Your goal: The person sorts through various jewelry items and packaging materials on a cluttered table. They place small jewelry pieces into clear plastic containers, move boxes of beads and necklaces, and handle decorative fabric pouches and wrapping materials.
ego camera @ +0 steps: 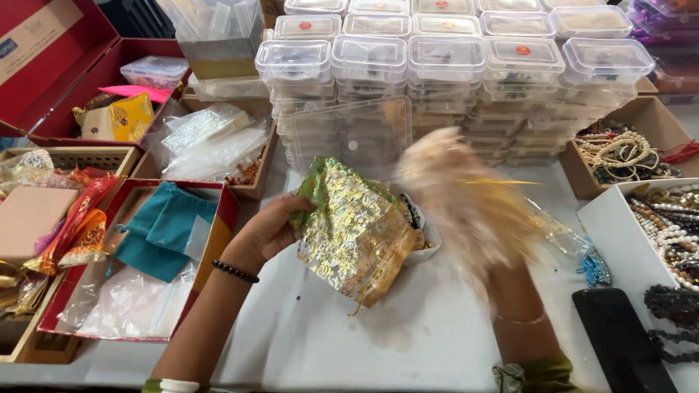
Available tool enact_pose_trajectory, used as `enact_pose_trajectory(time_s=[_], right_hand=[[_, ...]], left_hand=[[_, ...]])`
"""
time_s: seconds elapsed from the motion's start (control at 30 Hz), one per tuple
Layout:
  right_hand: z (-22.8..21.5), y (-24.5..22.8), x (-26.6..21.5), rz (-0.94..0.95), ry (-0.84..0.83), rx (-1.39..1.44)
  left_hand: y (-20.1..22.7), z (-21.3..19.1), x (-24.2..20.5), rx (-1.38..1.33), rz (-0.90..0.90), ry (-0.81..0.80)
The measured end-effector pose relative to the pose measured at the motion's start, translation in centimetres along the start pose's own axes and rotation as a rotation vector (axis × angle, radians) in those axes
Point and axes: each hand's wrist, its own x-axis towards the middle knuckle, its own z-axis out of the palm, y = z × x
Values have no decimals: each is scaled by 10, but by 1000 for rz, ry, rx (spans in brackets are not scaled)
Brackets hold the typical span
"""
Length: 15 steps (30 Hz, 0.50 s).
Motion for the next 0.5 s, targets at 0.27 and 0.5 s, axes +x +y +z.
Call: enact_pose_trajectory(time_s=[0.27,0.5], right_hand=[[-15,88,59,322,439,-1425],[4,84,62,54,412,-1536]], left_hand=[[31,43,-24,-27,27,-114],[27,19,-17,271,286,-100]])
